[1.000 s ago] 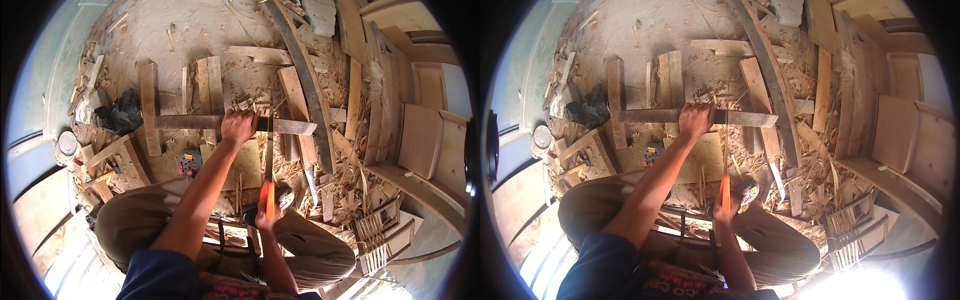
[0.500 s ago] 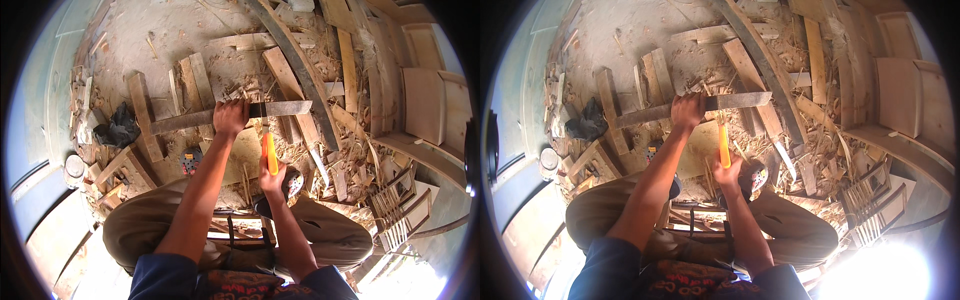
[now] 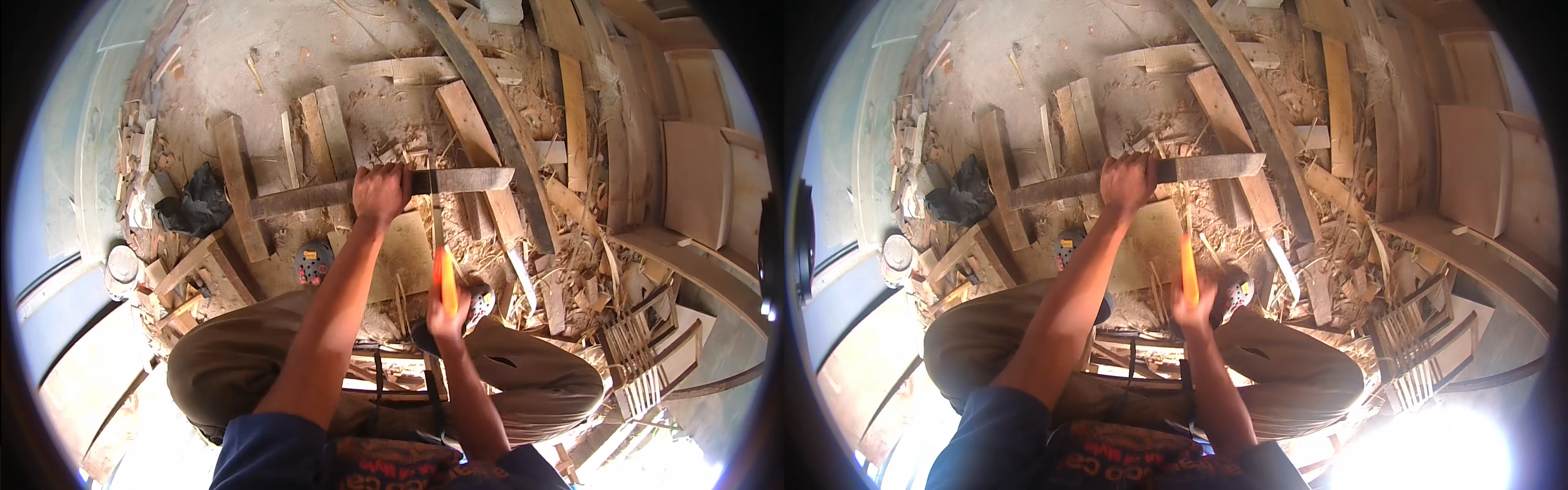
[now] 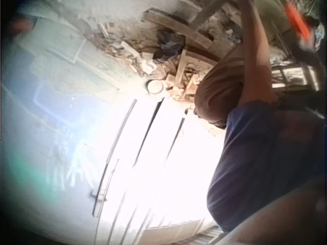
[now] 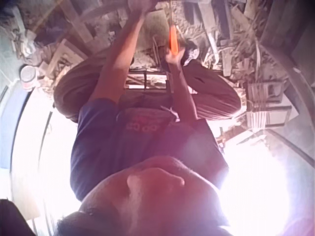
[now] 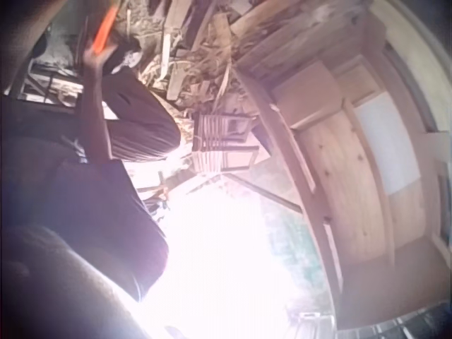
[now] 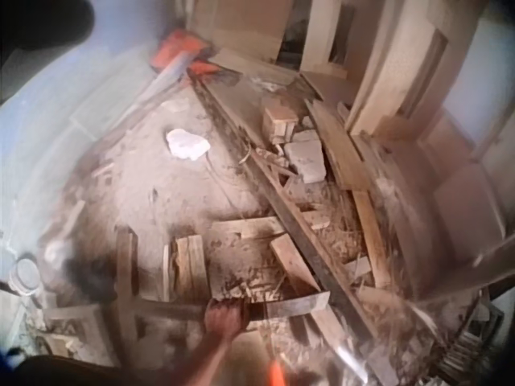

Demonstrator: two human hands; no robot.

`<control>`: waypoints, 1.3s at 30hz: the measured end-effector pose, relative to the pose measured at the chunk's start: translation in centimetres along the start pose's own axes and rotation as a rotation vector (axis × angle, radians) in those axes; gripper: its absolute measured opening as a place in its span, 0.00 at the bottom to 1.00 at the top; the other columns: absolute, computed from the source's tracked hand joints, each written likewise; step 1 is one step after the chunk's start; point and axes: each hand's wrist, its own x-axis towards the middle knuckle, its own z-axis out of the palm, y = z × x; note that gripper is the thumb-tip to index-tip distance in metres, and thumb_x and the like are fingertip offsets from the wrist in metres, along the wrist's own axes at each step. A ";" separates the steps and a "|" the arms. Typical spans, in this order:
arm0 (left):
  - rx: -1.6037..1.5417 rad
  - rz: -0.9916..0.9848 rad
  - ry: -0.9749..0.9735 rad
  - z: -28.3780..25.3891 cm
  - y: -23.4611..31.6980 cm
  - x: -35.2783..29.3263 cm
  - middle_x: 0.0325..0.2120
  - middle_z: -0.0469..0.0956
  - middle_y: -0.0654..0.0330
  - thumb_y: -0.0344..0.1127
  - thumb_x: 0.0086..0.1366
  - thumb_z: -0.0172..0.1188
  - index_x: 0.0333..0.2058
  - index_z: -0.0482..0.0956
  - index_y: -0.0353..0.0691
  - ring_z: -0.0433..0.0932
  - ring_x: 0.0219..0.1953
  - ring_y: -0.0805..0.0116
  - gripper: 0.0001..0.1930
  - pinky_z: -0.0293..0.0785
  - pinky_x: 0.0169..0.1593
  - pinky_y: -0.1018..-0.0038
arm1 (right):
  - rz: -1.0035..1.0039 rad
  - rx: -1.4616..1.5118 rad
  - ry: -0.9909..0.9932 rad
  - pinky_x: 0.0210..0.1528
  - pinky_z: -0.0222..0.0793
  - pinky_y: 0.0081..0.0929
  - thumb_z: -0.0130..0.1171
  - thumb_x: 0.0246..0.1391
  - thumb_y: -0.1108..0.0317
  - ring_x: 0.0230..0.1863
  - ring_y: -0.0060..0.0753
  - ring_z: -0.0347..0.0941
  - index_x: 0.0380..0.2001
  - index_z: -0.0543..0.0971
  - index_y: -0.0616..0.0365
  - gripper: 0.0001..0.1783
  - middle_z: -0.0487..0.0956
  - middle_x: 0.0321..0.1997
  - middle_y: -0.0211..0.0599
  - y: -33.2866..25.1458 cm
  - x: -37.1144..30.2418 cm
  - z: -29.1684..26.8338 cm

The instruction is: The person selects a wooden plank from a pile of debris, positions it on a makeshift support, and uses a hand saw to cut the plank into smaller pieces. The person repeatedly adjusts the wood and continues sawing until the cut is complete.

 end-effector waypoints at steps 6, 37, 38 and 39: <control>0.005 -0.020 -0.057 -0.8 0.2 0.5 0.25 0.83 0.58 0.40 0.71 0.53 0.26 0.81 0.43 0.83 0.30 0.58 0.15 0.72 0.40 0.61 | -0.164 -0.337 0.076 0.20 0.63 0.27 0.58 0.52 0.70 0.18 0.17 0.66 0.19 0.74 0.58 0.10 0.67 0.14 0.23 -0.6 -1.5 -0.9; -0.007 -0.021 0.049 0.2 -0.1 0.0 0.21 0.81 0.60 0.44 0.72 0.53 0.22 0.79 0.45 0.82 0.28 0.62 0.19 0.71 0.38 0.63 | -0.078 -0.224 -0.066 0.33 0.70 0.29 0.53 0.64 0.61 0.28 0.28 0.78 0.44 0.79 0.70 0.20 0.82 0.33 0.42 -1.4 -4.2 -3.7; 0.034 -0.005 0.047 0.2 -0.3 0.0 0.22 0.82 0.60 0.45 0.72 0.53 0.22 0.79 0.45 0.83 0.28 0.63 0.19 0.71 0.38 0.64 | -0.027 -0.237 -0.084 0.35 0.72 0.29 0.53 0.64 0.60 0.30 0.28 0.80 0.47 0.79 0.70 0.21 0.83 0.36 0.44 -1.1 -5.9 -4.3; 0.021 -0.012 0.037 0.1 -0.2 -0.1 0.22 0.82 0.60 0.45 0.71 0.54 0.22 0.79 0.45 0.83 0.28 0.63 0.19 0.71 0.38 0.64 | -0.025 -0.271 -0.080 0.38 0.74 0.29 0.52 0.64 0.59 0.32 0.27 0.81 0.50 0.79 0.70 0.23 0.84 0.38 0.46 -2.3 -5.2 -3.6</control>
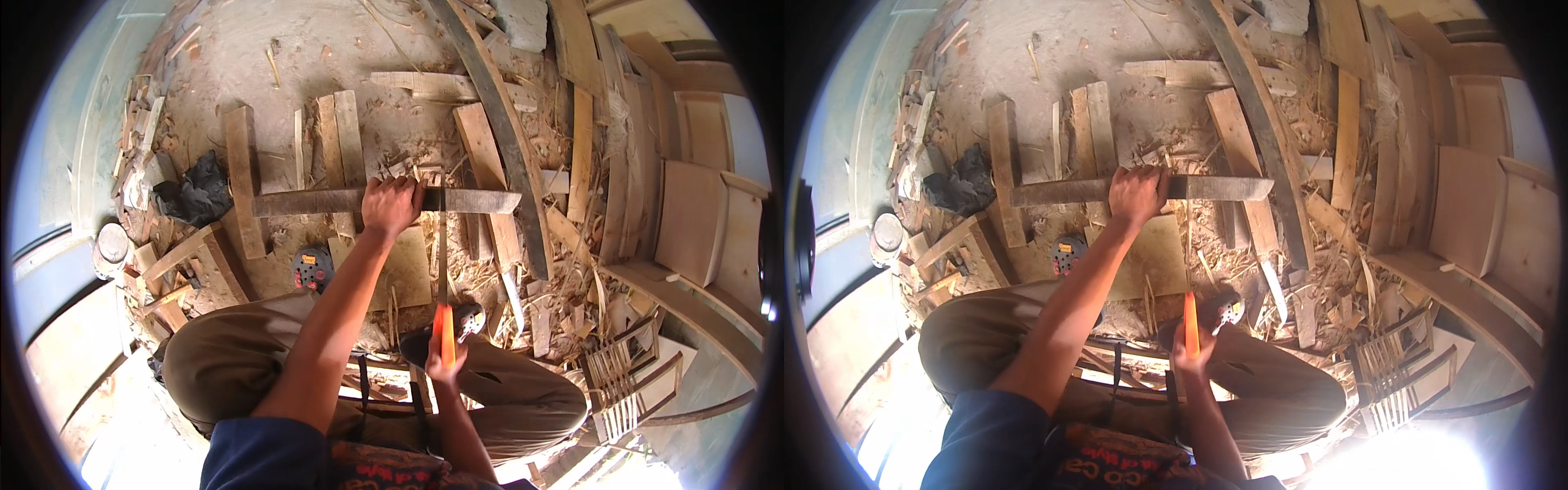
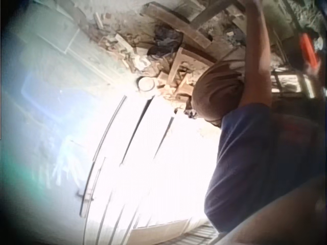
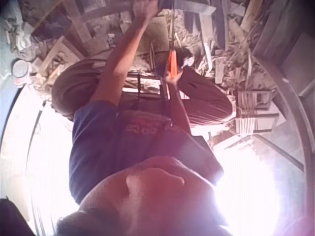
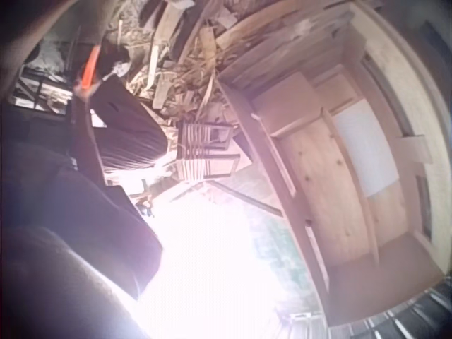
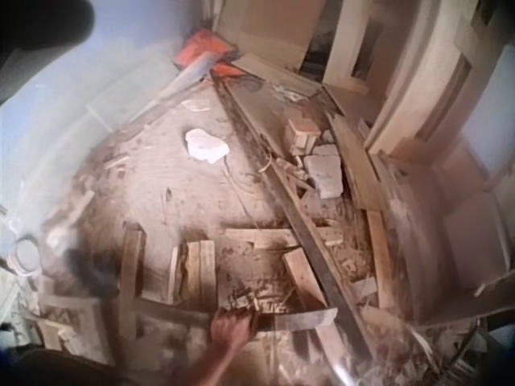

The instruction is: The person selects a wooden plank from a pile of debris, positions it on a makeshift support, and uses a hand saw to cut the plank into smaller pieces. The person repeatedly adjusts the wood and continues sawing until the cut is complete.

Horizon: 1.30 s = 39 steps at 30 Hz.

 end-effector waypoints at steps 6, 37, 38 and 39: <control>-0.061 0.025 -0.010 0.6 0.7 0.5 0.23 0.82 0.60 0.46 0.71 0.53 0.24 0.81 0.45 0.83 0.29 0.61 0.19 0.71 0.39 0.63 | 0.216 0.177 0.131 0.24 0.65 0.25 0.62 0.54 0.66 0.22 0.19 0.68 0.26 0.76 0.64 0.11 0.73 0.21 0.26 -1.6 12.5 3.7; 0.019 0.218 -0.600 -0.5 -1.4 -0.1 0.61 0.73 0.50 0.43 0.61 0.68 0.69 0.61 0.48 0.71 0.63 0.50 0.39 0.61 0.66 0.43 | 0.024 0.077 0.055 0.40 0.77 0.40 0.62 0.49 0.64 0.35 0.54 0.83 0.42 0.79 0.61 0.18 0.82 0.31 0.51 -14.6 0.7 -7.1; 0.004 0.229 -0.615 -0.7 0.0 0.4 0.62 0.72 0.51 0.43 0.61 0.68 0.69 0.61 0.49 0.70 0.63 0.50 0.39 0.61 0.66 0.43 | 0.027 0.081 0.076 0.40 0.77 0.40 0.62 0.49 0.64 0.35 0.54 0.83 0.42 0.79 0.61 0.18 0.82 0.31 0.51 -14.2 0.2 -7.3; -0.003 0.174 -0.700 -1.2 2.3 0.2 0.64 0.70 0.53 0.43 0.61 0.69 0.69 0.61 0.50 0.68 0.66 0.53 0.39 0.58 0.69 0.43 | 0.019 0.072 0.105 0.39 0.77 0.39 0.63 0.49 0.64 0.35 0.54 0.83 0.42 0.79 0.61 0.17 0.81 0.30 0.51 -14.0 -0.5 -7.8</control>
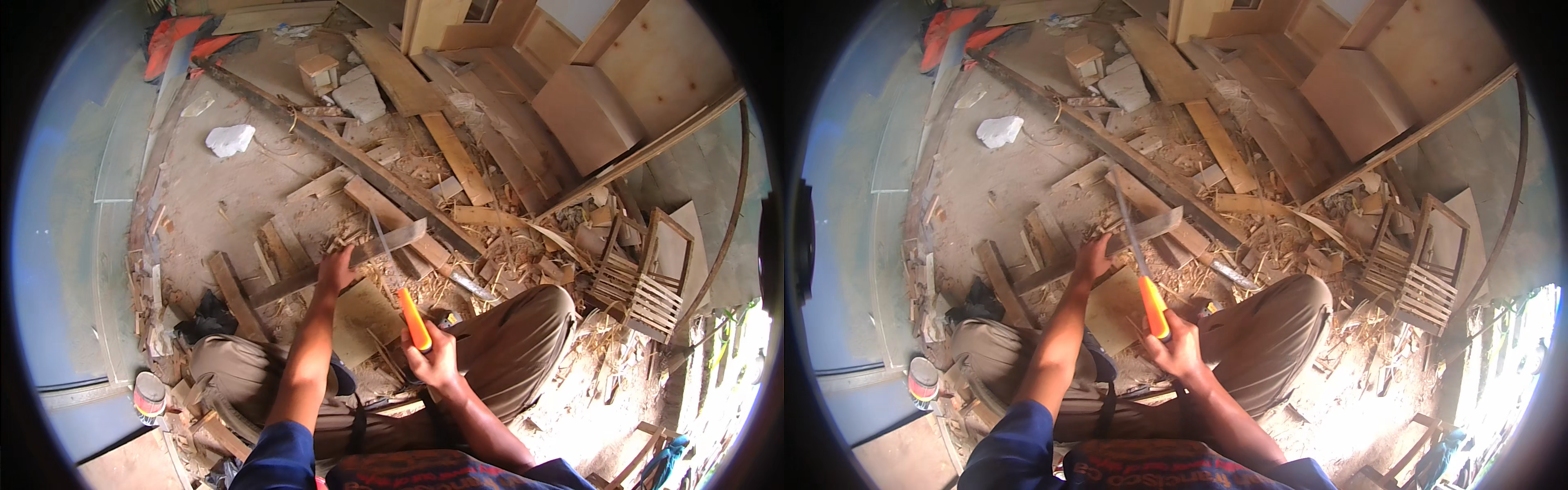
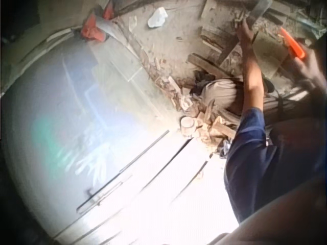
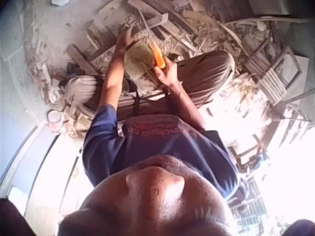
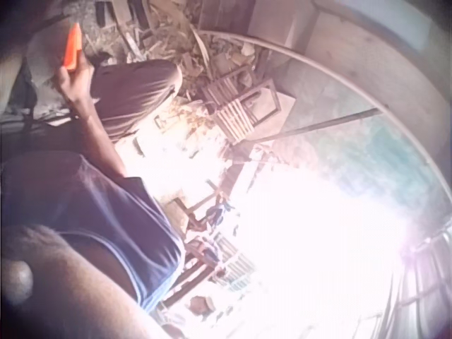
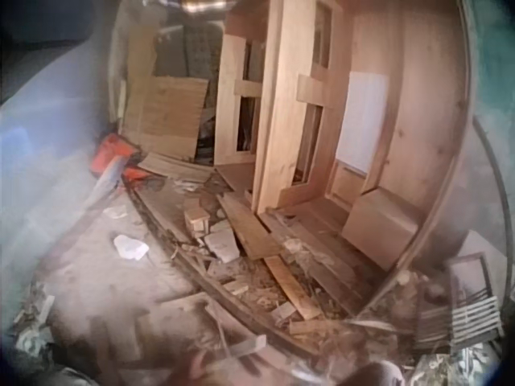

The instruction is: The person selects a wooden plank from a pile of debris, positions it on a makeshift support, and uses a hand saw to cut the plank into smaller pieces. The person repeatedly adjusts the wood and continues sawing until the cut is complete.

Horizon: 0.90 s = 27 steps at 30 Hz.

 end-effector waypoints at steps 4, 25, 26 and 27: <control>0.137 -0.054 0.134 1.3 -3.2 -0.2 0.70 0.60 0.55 0.44 0.61 0.69 0.71 0.56 0.51 0.58 0.71 0.55 0.43 0.50 0.71 0.40 | -0.082 0.015 0.119 0.25 0.67 0.31 0.65 0.55 0.69 0.20 0.23 0.68 0.28 0.75 0.64 0.10 0.74 0.18 0.41 -0.6 0.8 2.1; 0.202 -0.291 -0.050 0.7 0.0 -4.6 0.76 0.35 0.44 0.60 0.53 0.70 0.75 0.33 0.45 0.37 0.77 0.47 0.64 0.40 0.74 0.45 | 0.232 0.065 -0.036 0.25 0.62 0.23 0.61 0.60 0.62 0.24 0.13 0.63 0.43 0.80 0.66 0.16 0.71 0.19 0.26 2.8 0.2 2.5; 0.194 -0.279 -0.007 1.0 0.4 -4.6 0.75 0.39 0.42 0.59 0.55 0.69 0.75 0.37 0.42 0.39 0.77 0.46 0.61 0.42 0.74 0.45 | 0.251 0.055 -0.043 0.25 0.62 0.22 0.62 0.60 0.64 0.24 0.13 0.63 0.41 0.79 0.66 0.14 0.72 0.19 0.25 3.1 0.0 2.2; 0.185 -0.267 0.036 1.4 0.9 -4.4 0.74 0.44 0.41 0.59 0.58 0.67 0.74 0.41 0.40 0.41 0.77 0.45 0.57 0.43 0.74 0.45 | 0.231 0.040 -0.040 0.25 0.64 0.25 0.62 0.59 0.63 0.23 0.16 0.66 0.40 0.79 0.65 0.14 0.73 0.19 0.29 3.5 0.0 1.9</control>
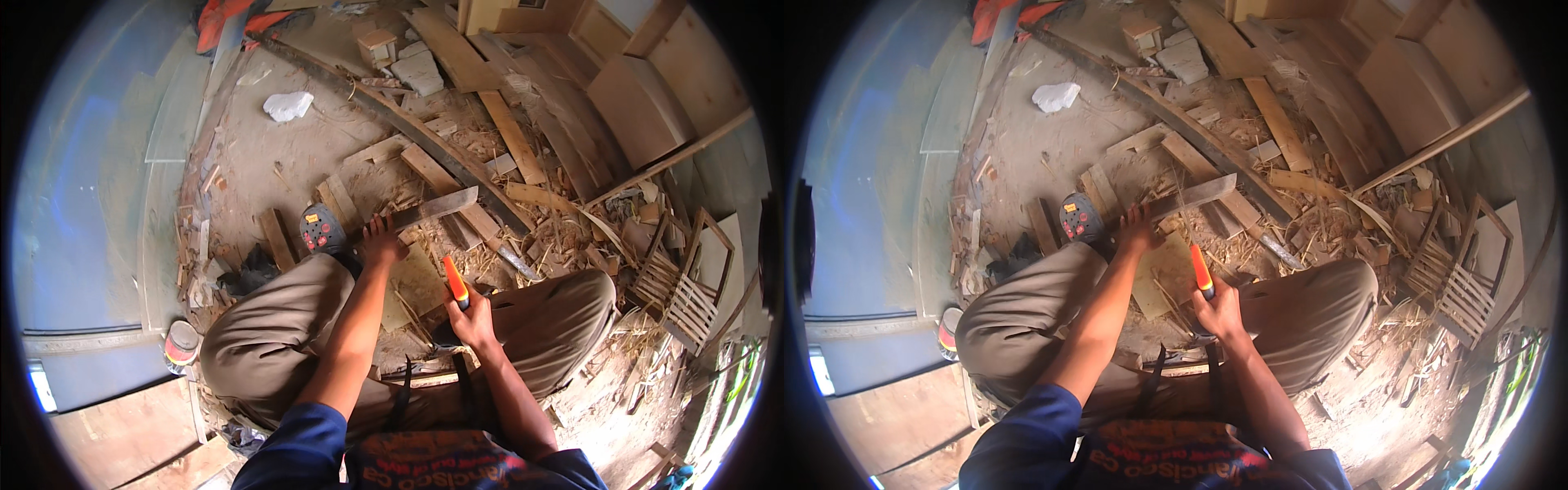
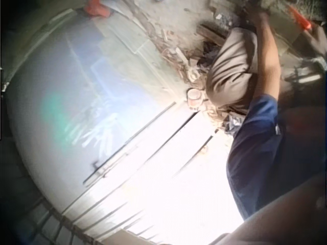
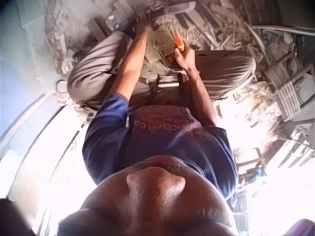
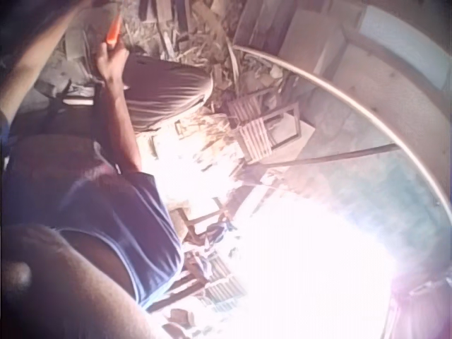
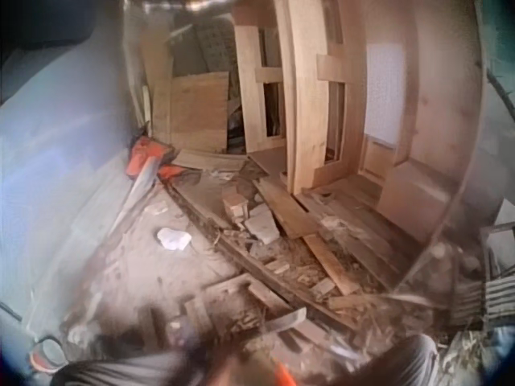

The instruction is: The person selects a wooden plank from a pile of debris, positions it on a makeshift support, and uses a hand saw to cut the plank into smaller pieces. The person repeatedly adjusts the wood and continues sawing until the cut is complete.

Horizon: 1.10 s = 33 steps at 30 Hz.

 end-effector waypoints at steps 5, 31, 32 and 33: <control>-0.213 0.029 0.311 -0.6 0.1 2.5 0.60 0.71 0.39 0.52 0.72 0.52 0.60 0.70 0.32 0.64 0.67 0.43 0.30 0.52 0.70 0.40 | -0.114 0.055 -0.023 0.26 0.68 0.30 0.63 0.62 0.59 0.21 0.20 0.68 0.39 0.76 0.62 0.15 0.74 0.17 0.37 -0.6 -0.4 0.7; -0.347 -0.013 0.546 0.4 1.1 6.9 0.16 0.80 0.45 0.50 0.71 0.47 0.17 0.84 0.37 0.82 0.20 0.46 0.29 0.80 0.32 0.51 | 0.039 -0.147 0.015 0.20 0.56 0.28 0.63 0.63 0.66 0.19 0.15 0.57 0.20 0.73 0.62 0.18 0.63 0.13 0.30 -1.8 0.6 2.2; -0.347 -0.017 0.530 0.6 1.2 7.0 0.16 0.80 0.45 0.50 0.71 0.48 0.17 0.84 0.38 0.82 0.20 0.46 0.29 0.80 0.31 0.52 | 0.056 -0.147 0.016 0.20 0.56 0.27 0.62 0.63 0.66 0.20 0.15 0.57 0.20 0.73 0.62 0.18 0.63 0.13 0.29 -1.9 0.5 2.2; -0.346 -0.021 0.513 0.9 1.3 6.8 0.16 0.80 0.45 0.50 0.71 0.48 0.18 0.84 0.38 0.82 0.20 0.46 0.29 0.81 0.31 0.52 | 0.056 -0.049 0.018 0.20 0.54 0.25 0.61 0.64 0.65 0.20 0.12 0.57 0.20 0.72 0.60 0.19 0.64 0.15 0.22 -1.4 0.4 2.5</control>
